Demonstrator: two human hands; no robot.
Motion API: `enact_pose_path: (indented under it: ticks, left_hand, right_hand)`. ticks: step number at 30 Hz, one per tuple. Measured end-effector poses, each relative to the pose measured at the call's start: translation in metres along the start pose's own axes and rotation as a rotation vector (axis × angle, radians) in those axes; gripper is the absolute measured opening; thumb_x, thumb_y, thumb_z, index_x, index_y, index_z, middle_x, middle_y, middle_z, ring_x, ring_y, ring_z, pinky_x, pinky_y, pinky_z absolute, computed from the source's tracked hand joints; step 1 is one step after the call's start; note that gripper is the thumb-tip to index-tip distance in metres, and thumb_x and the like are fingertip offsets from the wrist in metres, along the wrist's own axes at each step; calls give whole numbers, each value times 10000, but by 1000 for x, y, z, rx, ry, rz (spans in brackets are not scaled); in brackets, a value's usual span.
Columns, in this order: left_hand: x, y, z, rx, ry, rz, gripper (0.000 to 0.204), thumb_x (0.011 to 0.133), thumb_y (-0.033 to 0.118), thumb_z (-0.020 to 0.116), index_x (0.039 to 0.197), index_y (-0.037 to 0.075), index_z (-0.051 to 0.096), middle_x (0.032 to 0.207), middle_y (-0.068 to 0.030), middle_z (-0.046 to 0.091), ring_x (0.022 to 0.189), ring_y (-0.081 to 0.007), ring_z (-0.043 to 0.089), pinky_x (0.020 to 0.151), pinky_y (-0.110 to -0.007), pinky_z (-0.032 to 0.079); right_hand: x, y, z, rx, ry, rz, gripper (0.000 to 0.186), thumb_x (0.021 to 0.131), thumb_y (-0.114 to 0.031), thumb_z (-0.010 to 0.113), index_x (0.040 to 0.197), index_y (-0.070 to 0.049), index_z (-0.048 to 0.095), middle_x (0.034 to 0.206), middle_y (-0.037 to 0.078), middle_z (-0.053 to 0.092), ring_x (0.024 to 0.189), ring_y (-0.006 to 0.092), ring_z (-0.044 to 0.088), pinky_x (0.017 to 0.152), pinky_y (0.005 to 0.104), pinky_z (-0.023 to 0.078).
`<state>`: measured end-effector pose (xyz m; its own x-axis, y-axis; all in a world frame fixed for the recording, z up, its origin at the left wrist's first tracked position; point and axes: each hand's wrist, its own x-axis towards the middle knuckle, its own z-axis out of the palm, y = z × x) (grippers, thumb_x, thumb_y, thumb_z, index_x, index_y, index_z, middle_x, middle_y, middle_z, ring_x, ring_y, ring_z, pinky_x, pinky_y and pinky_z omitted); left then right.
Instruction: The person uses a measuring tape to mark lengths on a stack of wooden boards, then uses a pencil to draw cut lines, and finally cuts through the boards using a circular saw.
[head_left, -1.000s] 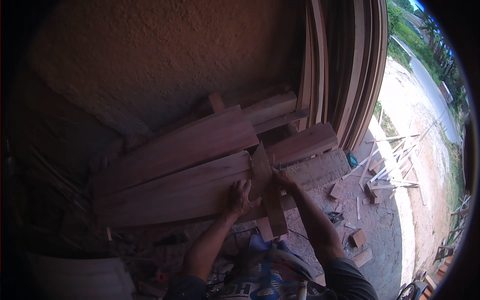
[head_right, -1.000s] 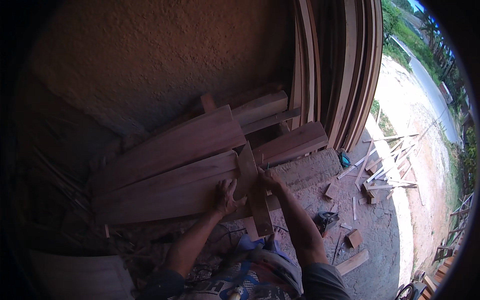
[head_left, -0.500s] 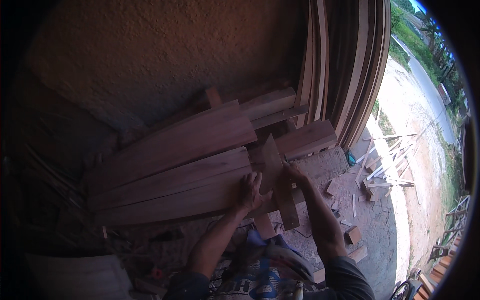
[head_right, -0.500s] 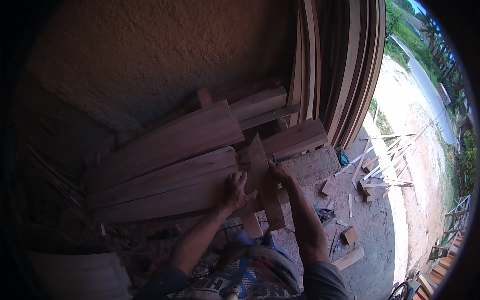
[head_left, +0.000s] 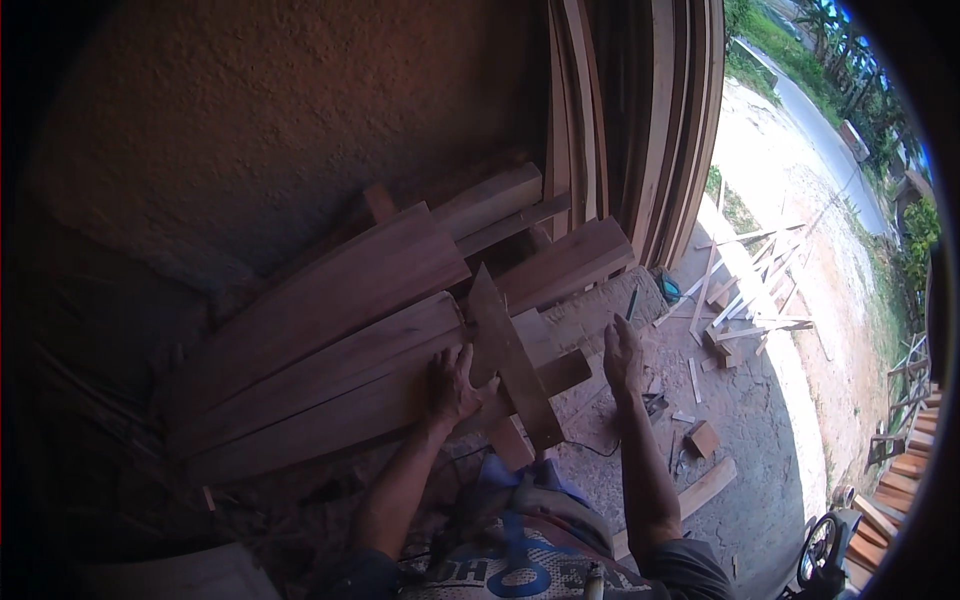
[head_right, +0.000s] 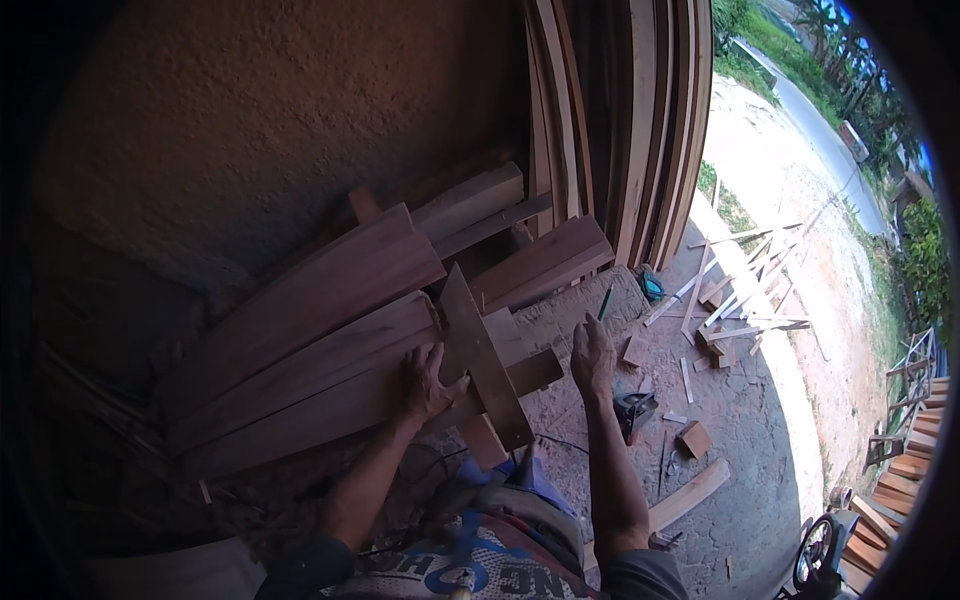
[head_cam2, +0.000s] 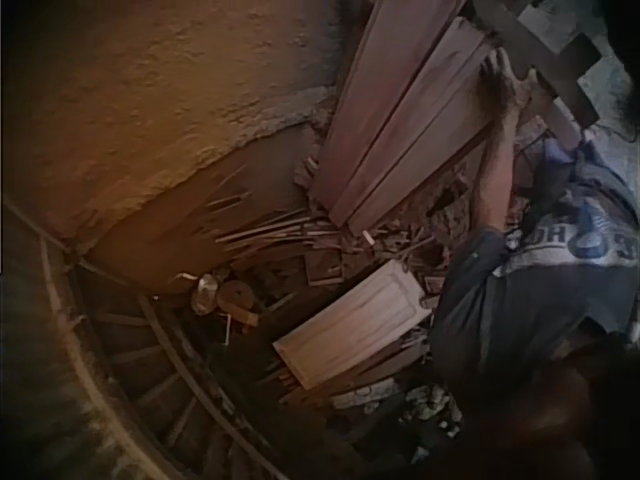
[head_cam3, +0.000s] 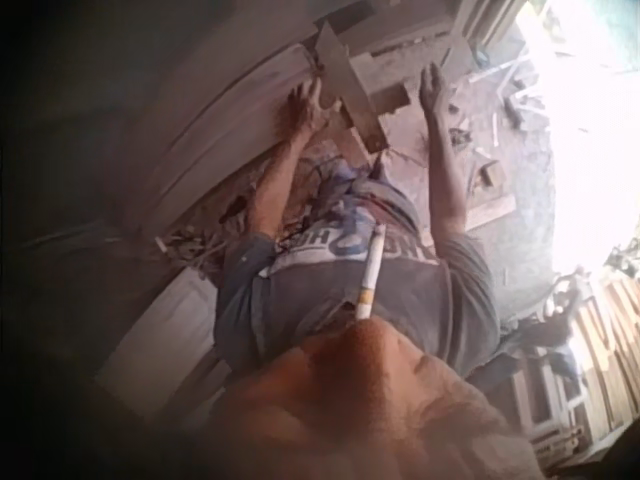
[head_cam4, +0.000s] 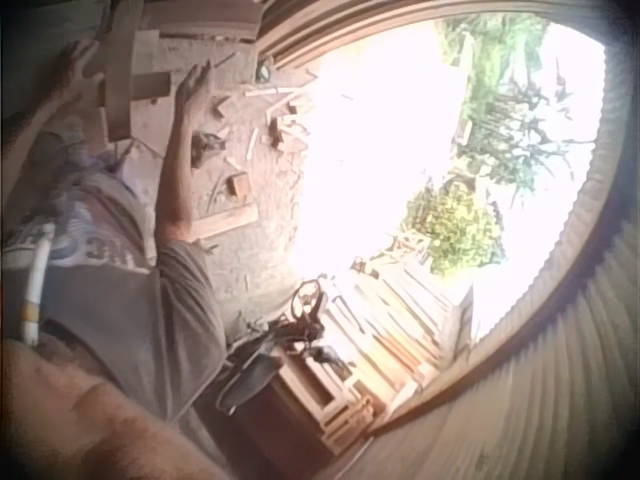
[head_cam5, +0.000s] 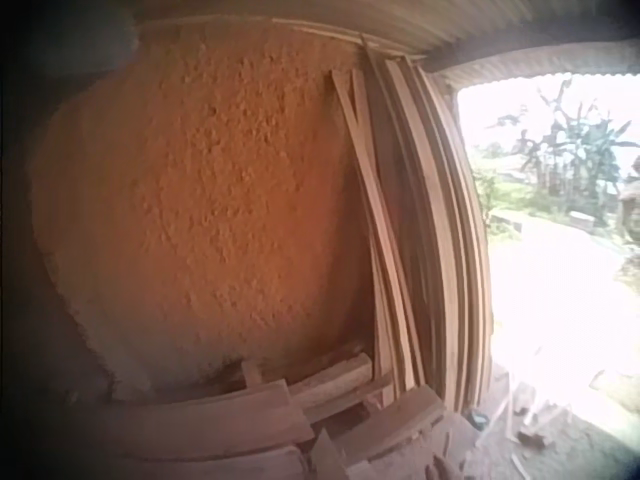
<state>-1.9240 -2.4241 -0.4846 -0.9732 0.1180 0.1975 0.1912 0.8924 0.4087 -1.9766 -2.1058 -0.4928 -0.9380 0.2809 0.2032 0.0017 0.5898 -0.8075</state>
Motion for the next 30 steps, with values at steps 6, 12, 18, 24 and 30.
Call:
enact_pose_path:
  ticks: [6, 12, 18, 24, 30]
  left_hand:
    - [-32, -44, -3, -13, 7, 18, 850, 762, 467, 741, 1360, -80, 486, 1408, -273, 464, 1278, -444, 450, 1095, -532, 352]
    - [-34, -50, -3, -76, -10, 20, 882, 760, 436, 744, 1385, -109, 442, 1449, -303, 423, 1346, -465, 392, 1146, -542, 306]
    - [-33, -52, -3, -106, 15, 49, 861, 752, 385, 753, 1376, -119, 442, 1460, -303, 417, 1375, -467, 375, 1159, -529, 316]
    - [-34, -54, -5, -134, 23, 57, 863, 752, 378, 757, 1379, -123, 441, 1462, -297, 421, 1372, -451, 392, 1157, -504, 334]
    - [-34, -49, -6, -151, -17, -4, 877, 763, 416, 744, 1385, -125, 445, 1474, -292, 415, 1372, -436, 398, 1154, -493, 336]
  right_hand:
    - [-102, 0, 16, 213, -194, 366, 441, 991, -282, 601, 1322, 9, 595, 1172, 212, 688, 1101, 322, 664, 944, 419, 507]
    - [-107, -15, 50, 632, -413, 448, 427, 982, -225, 608, 1315, 41, 584, 1151, 153, 685, 1054, 209, 643, 922, 341, 514]
    - [-100, -17, 61, 933, -353, 505, 449, 949, -146, 644, 1346, 42, 552, 1176, 108, 670, 1038, 189, 635, 888, 333, 526]
    - [-100, -11, 61, 947, -430, 518, 537, 937, -189, 675, 1396, 42, 519, 1224, 117, 652, 1046, 208, 658, 895, 343, 549]
    - [-98, -18, 55, 1004, -391, 580, 455, 924, -147, 668, 1332, 36, 582, 1136, 86, 683, 949, 175, 657, 828, 320, 542]
